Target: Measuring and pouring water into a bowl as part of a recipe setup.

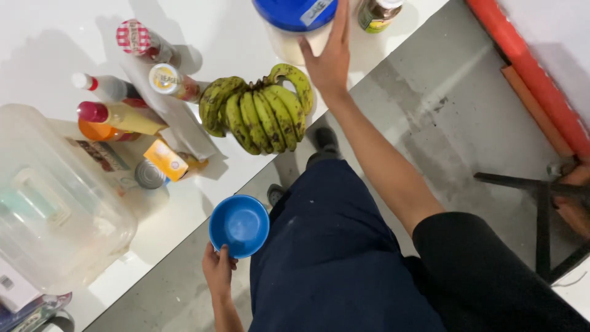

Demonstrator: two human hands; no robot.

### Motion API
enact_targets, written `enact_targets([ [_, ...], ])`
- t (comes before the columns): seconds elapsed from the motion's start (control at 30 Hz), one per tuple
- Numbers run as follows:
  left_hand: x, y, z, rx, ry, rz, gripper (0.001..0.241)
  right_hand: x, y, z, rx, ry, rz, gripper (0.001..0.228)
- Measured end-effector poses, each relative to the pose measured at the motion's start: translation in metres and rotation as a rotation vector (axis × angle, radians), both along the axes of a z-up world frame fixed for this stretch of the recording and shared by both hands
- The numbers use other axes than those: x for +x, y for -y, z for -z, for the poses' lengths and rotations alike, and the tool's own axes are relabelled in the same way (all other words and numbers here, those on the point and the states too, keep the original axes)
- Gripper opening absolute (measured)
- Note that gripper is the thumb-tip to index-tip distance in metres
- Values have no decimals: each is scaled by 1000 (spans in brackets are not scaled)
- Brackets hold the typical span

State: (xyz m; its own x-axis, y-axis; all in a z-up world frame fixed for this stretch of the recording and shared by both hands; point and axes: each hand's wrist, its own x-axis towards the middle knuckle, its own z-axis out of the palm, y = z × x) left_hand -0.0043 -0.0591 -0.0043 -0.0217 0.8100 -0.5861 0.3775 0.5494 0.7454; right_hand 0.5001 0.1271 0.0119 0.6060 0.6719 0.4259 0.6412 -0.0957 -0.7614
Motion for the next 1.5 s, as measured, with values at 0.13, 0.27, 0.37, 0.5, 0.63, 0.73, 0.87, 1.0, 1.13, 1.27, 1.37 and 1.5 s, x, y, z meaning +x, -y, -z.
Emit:
enact_targets([
  [0.13, 63, -4, -1, -19, 14, -134, 32, -7, 2, -14, 20, 18, -46, 109],
  [0.27, 134, -12, 11, 5, 28, -195, 31, -5, 23, -52, 15, 72, -193, 110],
  [0.37, 166, -2, 7, -10, -8, -184, 31, 15, 41, -67, -204, -99, -367, 109],
  [0.5, 176, 23, 33, -29, -47, -267, 30, 98, 47, -68, -155, -108, -434, 74],
  [0.63, 181, 62, 35, -81, -85, -449, 31, 226, 2, -56, 59, -207, -122, 41],
  [0.73, 184, 73, 47, -83, -76, -515, 32, 356, -57, 46, 35, -214, 63, 40],
  [0.87, 189, 81, 47, -84, -74, -555, 31, 405, -128, 18, -244, -639, 248, 41],
  [1.0, 191, 84, 38, -88, -95, -590, 33, 432, -164, 28, -388, -954, 273, 35],
  [1.13, 178, 94, 49, -106, -122, -585, 35, 454, -166, 79, -275, -1059, 250, 25],
  [1.27, 182, 84, 56, -144, -127, -543, 36, 428, -135, 68, -188, -1249, 331, 24],
  [1.37, 183, 67, 55, -167, -118, -483, 34, 413, -105, 77, -106, -1216, 295, 25],
  [1.5, 209, 64, 50, -125, -178, -387, 30, 410, -76, 96, 13, -1373, 180, 27],
])
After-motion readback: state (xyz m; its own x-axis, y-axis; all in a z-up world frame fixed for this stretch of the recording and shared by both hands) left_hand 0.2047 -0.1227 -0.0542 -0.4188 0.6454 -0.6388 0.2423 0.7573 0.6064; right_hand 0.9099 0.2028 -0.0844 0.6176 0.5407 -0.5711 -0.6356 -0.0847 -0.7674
